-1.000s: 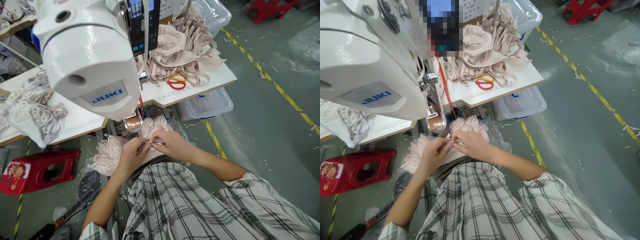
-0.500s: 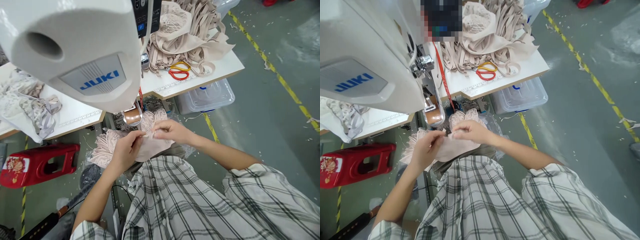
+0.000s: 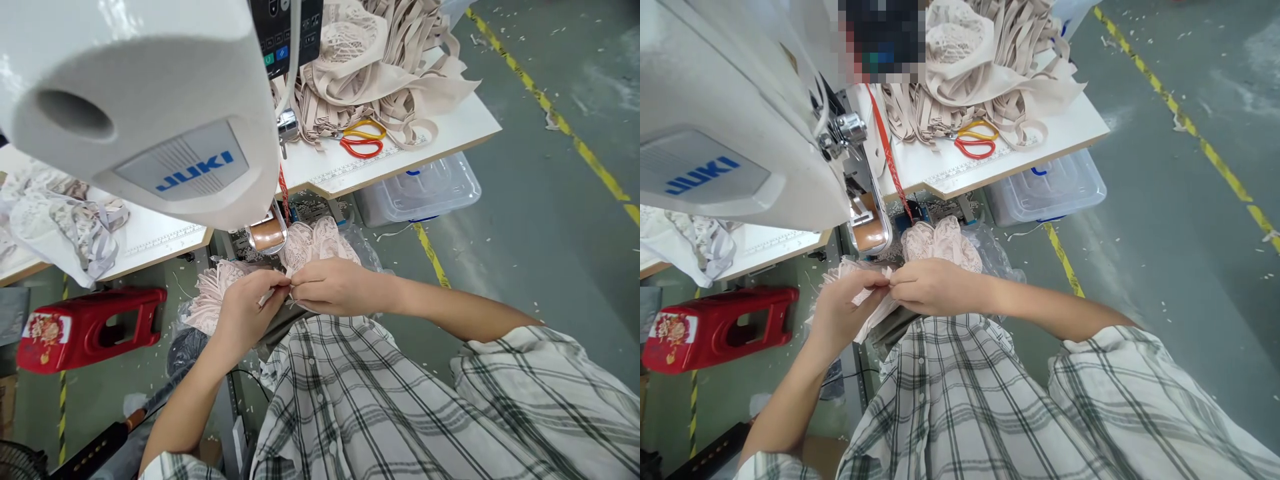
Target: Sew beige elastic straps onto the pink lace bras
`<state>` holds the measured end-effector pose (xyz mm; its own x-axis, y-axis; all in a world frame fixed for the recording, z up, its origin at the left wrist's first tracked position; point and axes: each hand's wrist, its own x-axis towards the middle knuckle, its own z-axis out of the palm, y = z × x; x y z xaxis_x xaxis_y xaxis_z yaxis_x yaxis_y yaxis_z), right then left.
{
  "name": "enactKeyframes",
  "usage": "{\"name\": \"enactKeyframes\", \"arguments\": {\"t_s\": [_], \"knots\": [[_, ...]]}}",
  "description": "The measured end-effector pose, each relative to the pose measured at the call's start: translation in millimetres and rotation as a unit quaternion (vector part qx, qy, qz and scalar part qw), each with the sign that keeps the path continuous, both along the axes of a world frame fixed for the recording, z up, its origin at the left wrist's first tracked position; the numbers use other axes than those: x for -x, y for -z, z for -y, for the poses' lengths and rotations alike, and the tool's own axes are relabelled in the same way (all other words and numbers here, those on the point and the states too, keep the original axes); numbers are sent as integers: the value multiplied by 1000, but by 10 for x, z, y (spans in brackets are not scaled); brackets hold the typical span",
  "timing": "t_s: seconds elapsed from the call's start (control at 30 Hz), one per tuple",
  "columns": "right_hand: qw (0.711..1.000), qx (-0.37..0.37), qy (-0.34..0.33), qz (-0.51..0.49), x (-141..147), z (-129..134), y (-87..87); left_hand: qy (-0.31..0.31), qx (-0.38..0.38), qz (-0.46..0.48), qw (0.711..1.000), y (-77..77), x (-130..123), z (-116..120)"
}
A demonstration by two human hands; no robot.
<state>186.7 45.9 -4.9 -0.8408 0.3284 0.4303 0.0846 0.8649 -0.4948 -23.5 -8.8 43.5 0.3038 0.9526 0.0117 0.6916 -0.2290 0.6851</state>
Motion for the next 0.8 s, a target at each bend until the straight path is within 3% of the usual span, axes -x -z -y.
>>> {"name": "enactKeyframes", "arguments": {"t_s": [0.13,0.2,0.27,0.3,0.37,0.43,0.47,0.5,0.57,0.67,0.8], "knots": [[998,-35,47,-4,48,49,93,-6,81,-31,996,45,-1,-90],[997,10,68,-20,69,56,132,-17,119,-8,993,130,-11,-136],[990,95,89,-48,85,62,139,-50,157,75,983,240,-55,-140],[983,139,96,-65,92,66,127,-75,177,146,970,296,-95,-122],[968,196,112,-107,104,81,80,-132,204,317,917,392,-205,-51],[962,206,122,-134,113,97,19,-183,184,438,861,450,-319,38],[962,199,125,-141,115,104,-11,-206,158,456,852,463,-362,77],[964,190,126,-141,115,109,-37,-222,126,446,858,465,-389,107],[968,173,129,-124,112,114,-76,-228,61,373,897,450,-389,134],[971,171,140,-86,105,117,-99,-195,-39,241,950,422,-303,104],[953,239,160,-96,110,106,-101,-170,-130,165,963,425,-206,26]]}}
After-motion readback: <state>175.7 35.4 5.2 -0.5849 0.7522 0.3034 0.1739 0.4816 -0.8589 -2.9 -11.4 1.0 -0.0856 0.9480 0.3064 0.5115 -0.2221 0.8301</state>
